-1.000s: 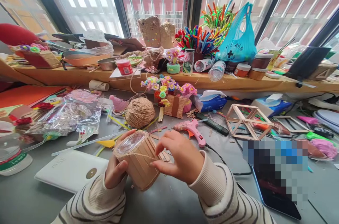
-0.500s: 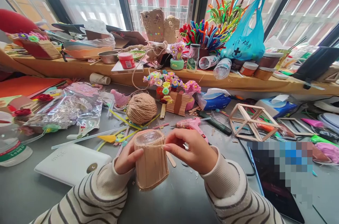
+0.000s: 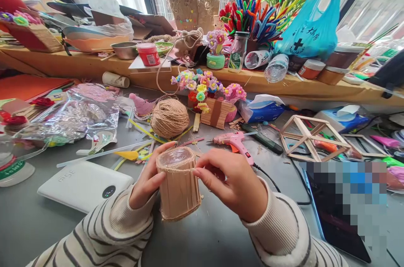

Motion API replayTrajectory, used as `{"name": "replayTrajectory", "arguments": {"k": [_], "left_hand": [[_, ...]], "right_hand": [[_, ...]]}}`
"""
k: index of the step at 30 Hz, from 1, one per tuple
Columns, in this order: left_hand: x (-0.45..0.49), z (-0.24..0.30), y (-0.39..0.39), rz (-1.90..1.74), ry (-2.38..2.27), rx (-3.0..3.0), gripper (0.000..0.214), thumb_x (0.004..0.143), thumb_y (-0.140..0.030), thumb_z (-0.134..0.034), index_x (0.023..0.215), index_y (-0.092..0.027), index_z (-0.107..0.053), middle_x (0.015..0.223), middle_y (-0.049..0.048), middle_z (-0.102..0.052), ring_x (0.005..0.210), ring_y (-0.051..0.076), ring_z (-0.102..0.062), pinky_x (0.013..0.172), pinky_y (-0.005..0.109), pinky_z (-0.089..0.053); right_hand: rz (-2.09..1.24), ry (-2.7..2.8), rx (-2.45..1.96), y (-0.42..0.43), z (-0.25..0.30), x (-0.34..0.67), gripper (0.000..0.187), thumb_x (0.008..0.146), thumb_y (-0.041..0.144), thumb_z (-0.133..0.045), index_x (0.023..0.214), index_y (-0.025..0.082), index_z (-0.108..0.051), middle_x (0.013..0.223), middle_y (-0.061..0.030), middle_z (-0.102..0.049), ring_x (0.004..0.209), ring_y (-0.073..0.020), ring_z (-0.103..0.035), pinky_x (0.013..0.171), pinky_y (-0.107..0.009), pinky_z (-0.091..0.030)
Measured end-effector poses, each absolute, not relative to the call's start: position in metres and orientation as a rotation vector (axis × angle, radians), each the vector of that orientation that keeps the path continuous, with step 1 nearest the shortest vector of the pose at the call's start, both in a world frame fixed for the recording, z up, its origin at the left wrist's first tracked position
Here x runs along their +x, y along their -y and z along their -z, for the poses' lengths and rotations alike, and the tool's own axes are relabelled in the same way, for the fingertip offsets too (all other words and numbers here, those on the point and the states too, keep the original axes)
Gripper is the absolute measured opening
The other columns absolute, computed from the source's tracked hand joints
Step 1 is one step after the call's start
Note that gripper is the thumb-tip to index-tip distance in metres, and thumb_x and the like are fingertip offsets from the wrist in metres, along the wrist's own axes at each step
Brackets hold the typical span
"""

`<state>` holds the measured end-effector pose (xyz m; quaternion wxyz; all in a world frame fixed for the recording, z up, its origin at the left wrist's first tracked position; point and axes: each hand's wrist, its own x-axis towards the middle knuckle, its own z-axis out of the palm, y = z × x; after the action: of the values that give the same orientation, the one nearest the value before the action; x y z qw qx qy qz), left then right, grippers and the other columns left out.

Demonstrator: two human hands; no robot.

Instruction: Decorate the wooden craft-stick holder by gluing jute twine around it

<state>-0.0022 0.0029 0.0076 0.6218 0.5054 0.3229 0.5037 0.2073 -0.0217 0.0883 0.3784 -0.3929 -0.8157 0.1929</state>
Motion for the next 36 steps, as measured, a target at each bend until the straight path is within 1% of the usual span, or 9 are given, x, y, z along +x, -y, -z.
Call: {"name": "replayTrajectory", "arguments": {"k": [3,5,8,13,19,27,30,32,36], "left_hand": [[0.001,-0.011,0.001,-1.133,-0.755,1.116,0.079,0.066,-0.049,-0.078,0.131,-0.023,-0.041,0.120,0.0092,-0.069,0.114,0.030,-0.062,0.102,0.041,-0.042],[0.001,-0.011,0.001,-1.125,-0.778,1.108,0.088,0.063,-0.050,-0.080,0.134,-0.023,-0.035,0.123,0.0119,-0.066,0.114,0.031,-0.062,0.103,0.042,-0.041],[0.002,-0.009,0.000,-1.168,-0.813,1.116,0.093,0.061,-0.050,-0.081,0.135,-0.021,-0.034,0.128,0.0147,-0.060,0.119,0.034,-0.059,0.105,0.044,-0.039],[0.003,-0.006,0.000,-1.242,-0.830,1.226,0.086,0.067,-0.050,-0.076,0.135,-0.020,-0.033,0.126,0.0150,-0.060,0.121,0.033,-0.056,0.106,0.046,-0.040],[0.002,-0.004,0.002,-1.334,-0.853,1.358,0.074,0.070,-0.043,-0.075,0.132,-0.021,-0.043,0.128,0.0157,-0.060,0.122,0.034,-0.057,0.104,0.047,-0.044],[0.000,-0.003,0.004,-1.302,-0.858,1.354,0.072,0.073,-0.045,-0.071,0.135,-0.020,-0.043,0.132,0.0157,-0.060,0.121,0.034,-0.059,0.104,0.045,-0.045],[-0.002,0.000,0.003,-1.297,-0.809,1.429,0.069,0.076,-0.041,-0.069,0.135,-0.020,-0.042,0.134,0.0158,-0.059,0.121,0.033,-0.059,0.103,0.044,-0.046],[-0.004,0.002,0.002,-1.290,-0.771,1.485,0.066,0.077,-0.038,-0.068,0.135,-0.021,-0.042,0.135,0.0155,-0.059,0.122,0.033,-0.059,0.103,0.044,-0.047],[-0.006,0.004,0.001,-1.299,-0.803,1.458,0.066,0.076,-0.039,-0.068,0.135,-0.022,-0.043,0.133,0.0146,-0.060,0.121,0.034,-0.059,0.103,0.046,-0.047]], "right_hand": [[-0.457,2.068,-1.011,0.024,-0.088,0.205,0.016,0.090,0.017,-0.057,0.077,0.013,-0.065,0.062,-0.0001,-0.062,0.051,-0.0074,-0.050,0.050,-0.017,-0.042],[-0.456,2.067,-1.011,0.024,-0.089,0.205,0.015,0.089,0.016,-0.058,0.077,0.012,-0.065,0.062,-0.0002,-0.062,0.051,-0.0071,-0.049,0.050,-0.016,-0.042],[-0.463,2.053,-1.016,0.024,-0.089,0.205,0.014,0.089,0.016,-0.059,0.076,0.013,-0.066,0.062,0.0004,-0.062,0.050,-0.0066,-0.048,0.049,-0.016,-0.041],[-0.469,2.023,-1.078,0.021,-0.087,0.205,0.017,0.090,0.022,-0.058,0.076,0.015,-0.066,0.061,0.0007,-0.063,0.048,-0.0069,-0.046,0.046,-0.017,-0.040],[-0.501,2.025,-1.138,0.020,-0.085,0.205,0.032,0.094,0.039,-0.054,0.074,0.017,-0.066,0.059,-0.0005,-0.063,0.046,-0.0085,-0.045,0.043,-0.021,-0.037],[-0.469,2.004,-1.170,0.019,-0.083,0.204,0.026,0.091,0.034,-0.059,0.070,0.018,-0.063,0.058,0.0005,-0.061,0.046,-0.0084,-0.044,0.043,-0.021,-0.036],[-0.456,1.995,-1.190,0.019,-0.082,0.203,0.026,0.090,0.033,-0.060,0.068,0.019,-0.061,0.055,0.0014,-0.058,0.046,-0.0085,-0.044,0.044,-0.021,-0.035],[-0.461,1.991,-1.210,0.019,-0.081,0.203,0.027,0.090,0.034,-0.061,0.067,0.019,-0.060,0.055,0.0014,-0.057,0.046,-0.0087,-0.045,0.044,-0.021,-0.036],[-0.475,1.984,-1.231,0.019,-0.080,0.203,0.029,0.089,0.038,-0.061,0.067,0.019,-0.061,0.054,0.0014,-0.058,0.045,-0.0086,-0.045,0.044,-0.022,-0.036]]}}
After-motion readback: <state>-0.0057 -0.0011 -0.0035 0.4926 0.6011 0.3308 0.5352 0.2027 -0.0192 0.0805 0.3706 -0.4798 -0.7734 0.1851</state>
